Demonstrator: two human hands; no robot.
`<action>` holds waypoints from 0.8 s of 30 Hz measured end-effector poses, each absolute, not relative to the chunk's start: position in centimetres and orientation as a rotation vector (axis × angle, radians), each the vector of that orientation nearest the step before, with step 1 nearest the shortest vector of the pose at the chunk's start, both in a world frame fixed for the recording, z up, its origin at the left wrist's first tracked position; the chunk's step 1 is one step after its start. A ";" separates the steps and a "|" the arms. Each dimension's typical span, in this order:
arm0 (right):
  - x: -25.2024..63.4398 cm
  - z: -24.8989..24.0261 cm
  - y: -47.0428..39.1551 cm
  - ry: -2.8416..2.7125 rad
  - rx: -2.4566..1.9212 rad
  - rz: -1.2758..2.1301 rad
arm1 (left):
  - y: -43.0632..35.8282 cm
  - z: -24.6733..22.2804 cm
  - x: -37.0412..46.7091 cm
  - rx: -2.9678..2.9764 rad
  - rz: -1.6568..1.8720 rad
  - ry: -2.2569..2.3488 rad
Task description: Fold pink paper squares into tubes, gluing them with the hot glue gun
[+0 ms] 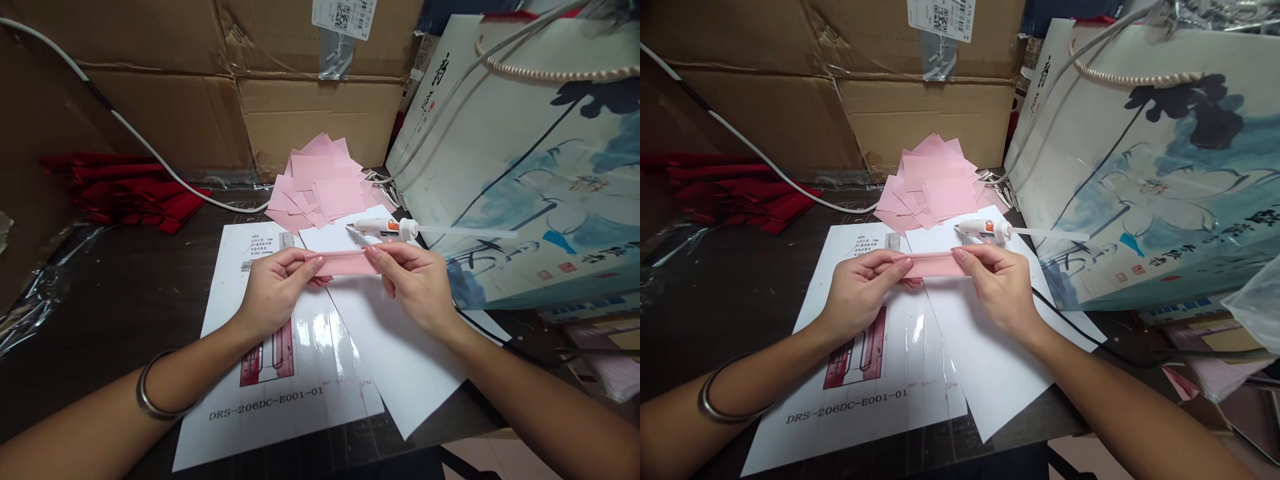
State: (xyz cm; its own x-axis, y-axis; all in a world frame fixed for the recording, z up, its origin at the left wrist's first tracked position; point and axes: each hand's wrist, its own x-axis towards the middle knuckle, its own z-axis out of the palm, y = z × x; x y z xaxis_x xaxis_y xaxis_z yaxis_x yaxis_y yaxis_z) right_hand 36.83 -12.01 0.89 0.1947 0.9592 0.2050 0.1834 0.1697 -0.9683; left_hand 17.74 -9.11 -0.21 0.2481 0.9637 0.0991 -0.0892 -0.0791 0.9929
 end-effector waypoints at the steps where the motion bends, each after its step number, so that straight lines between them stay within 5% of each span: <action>1: 36.8 0.9 -12.0 -1.239 -1.269 0.836 | -9.1 -0.2 17.8 1.321 1.130 0.914; 24: 37.4 0.9 -12.1 -1.237 -1.188 1.038 | -9.2 -0.6 16.6 1.560 1.081 0.851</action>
State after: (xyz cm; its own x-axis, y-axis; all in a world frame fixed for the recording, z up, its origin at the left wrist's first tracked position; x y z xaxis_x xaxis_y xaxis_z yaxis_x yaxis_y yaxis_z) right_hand 37.42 -12.15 0.95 0.0786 0.9892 0.1238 0.0497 0.1201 -0.9915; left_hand 16.59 -9.18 -0.60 0.3496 0.9101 0.2226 0.0027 -0.2386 0.9711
